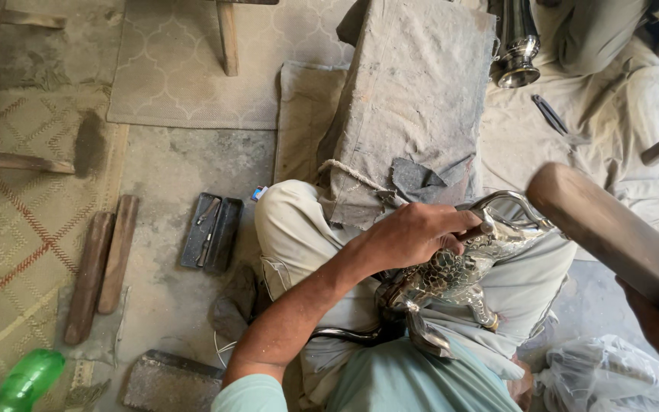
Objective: The person uses a hammer and chisel to engrave a decorative pattern onto a silver-colored metal object shaped like an animal. The person repeatedly strikes the chisel with the hammer to create the pattern.
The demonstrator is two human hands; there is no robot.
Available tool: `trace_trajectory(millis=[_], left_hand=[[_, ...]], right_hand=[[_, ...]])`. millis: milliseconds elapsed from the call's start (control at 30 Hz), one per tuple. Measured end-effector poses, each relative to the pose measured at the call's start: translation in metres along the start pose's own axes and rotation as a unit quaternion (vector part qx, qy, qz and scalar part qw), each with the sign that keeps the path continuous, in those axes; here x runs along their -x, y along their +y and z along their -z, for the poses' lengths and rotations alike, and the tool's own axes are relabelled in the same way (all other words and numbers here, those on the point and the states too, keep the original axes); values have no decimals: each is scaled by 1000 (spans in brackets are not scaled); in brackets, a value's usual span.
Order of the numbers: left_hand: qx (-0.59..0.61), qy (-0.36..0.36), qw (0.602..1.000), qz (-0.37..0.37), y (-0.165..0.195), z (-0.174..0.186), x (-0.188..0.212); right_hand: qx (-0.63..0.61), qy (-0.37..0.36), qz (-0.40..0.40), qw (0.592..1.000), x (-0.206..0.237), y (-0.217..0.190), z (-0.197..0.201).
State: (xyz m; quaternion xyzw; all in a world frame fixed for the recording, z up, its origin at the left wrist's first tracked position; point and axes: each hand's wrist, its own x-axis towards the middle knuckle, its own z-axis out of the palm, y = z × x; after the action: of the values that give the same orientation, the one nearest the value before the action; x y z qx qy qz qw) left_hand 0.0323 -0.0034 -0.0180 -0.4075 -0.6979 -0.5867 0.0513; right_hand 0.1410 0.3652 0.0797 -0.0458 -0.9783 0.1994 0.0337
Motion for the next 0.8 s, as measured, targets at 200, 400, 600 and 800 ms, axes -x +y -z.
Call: trace_trajectory(millis=[200, 400, 600, 800], left_hand=[[-105, -41, 993, -44, -4, -8, 8], [-176, -23, 980, -84, 7, -6, 15], [-92, 60, 994, -3, 14, 1, 12], [30, 117, 989, 90, 12, 9, 8]], right_hand=[[14, 19, 32, 999, 21, -19, 3], [110, 29, 141, 983, 18, -42, 5], [144, 20, 119, 982, 6, -46, 8], [-5, 0, -9, 1000, -13, -21, 6]])
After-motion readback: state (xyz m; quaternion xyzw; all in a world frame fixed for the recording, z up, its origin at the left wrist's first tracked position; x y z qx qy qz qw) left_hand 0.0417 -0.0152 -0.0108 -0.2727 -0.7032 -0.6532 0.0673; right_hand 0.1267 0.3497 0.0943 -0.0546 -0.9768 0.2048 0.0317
